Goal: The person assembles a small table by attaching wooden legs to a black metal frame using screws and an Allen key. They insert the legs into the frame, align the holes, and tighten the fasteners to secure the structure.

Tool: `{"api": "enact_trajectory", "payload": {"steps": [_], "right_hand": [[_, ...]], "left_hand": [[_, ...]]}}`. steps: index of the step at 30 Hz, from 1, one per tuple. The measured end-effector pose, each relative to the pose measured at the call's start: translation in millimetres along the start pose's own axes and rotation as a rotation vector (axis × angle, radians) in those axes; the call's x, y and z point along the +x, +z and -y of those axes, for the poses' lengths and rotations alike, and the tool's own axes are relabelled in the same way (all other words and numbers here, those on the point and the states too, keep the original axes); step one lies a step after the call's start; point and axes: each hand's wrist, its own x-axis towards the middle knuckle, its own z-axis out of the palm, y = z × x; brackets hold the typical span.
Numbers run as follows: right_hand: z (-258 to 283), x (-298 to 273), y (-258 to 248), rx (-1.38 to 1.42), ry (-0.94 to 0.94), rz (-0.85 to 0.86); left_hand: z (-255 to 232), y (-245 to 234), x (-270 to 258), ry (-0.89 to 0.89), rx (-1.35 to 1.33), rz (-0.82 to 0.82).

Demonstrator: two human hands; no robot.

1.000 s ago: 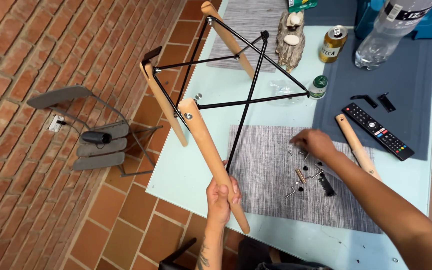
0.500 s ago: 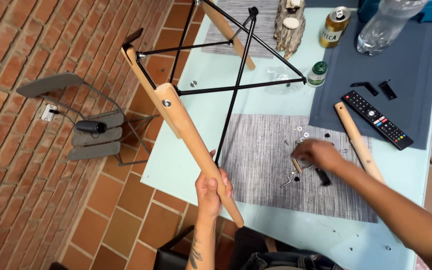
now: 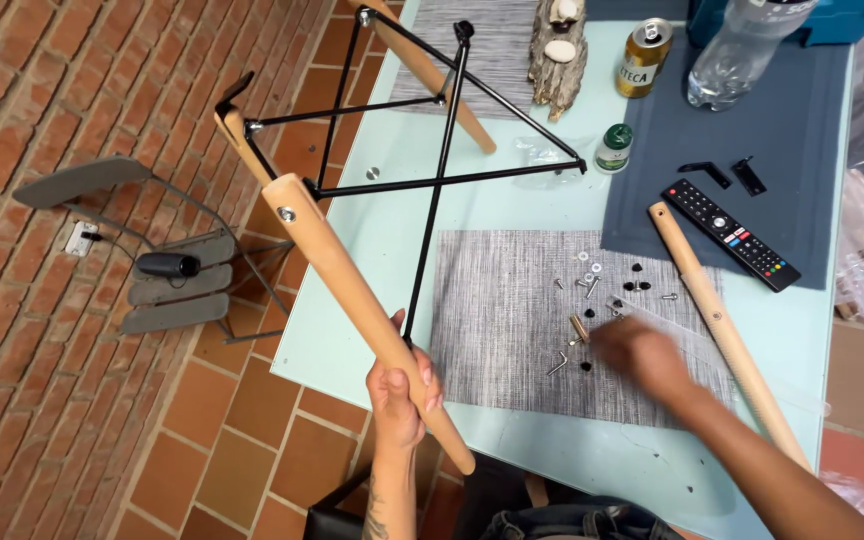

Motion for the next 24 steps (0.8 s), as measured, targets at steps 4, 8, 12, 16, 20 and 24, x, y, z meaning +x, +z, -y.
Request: {"api": "enact_trajectory", "payload": {"steps": [4,8,12,16,20,24], "right_hand": [[-72.4,10.6,-45.9,0.089,0.064,-0.332],[-114.0,23.3,-78.1,-0.252,0.511,-0.136],[-105.8,30.7,-82.2,-0.177,0.448,-0.074],[-87.1,38.1,-50.5,-0.13,0.129,-0.02],[-72.9,39.7,-18.3,-0.259,-0.019,0.0],[-79.3,45.0,-6.0,-0.42,0.012,0.001]], "left_hand": [[-0.7,-3.2,-3.0,-0.017,-0.004,0.004],[-2.9,-2.1,-1.7,-0.01,-0.001,-0.005],[-8.6,0.2,-1.0,-0.013,0.027,-0.016],[-9.9,-0.9,-0.1,-0.016,0.03,-0.022],[-11.9,2.1,0.1,-0.025,0.038,-0.044],[-7.7,-2.3,-1.3,-0.009,0.022,-0.014]]}}
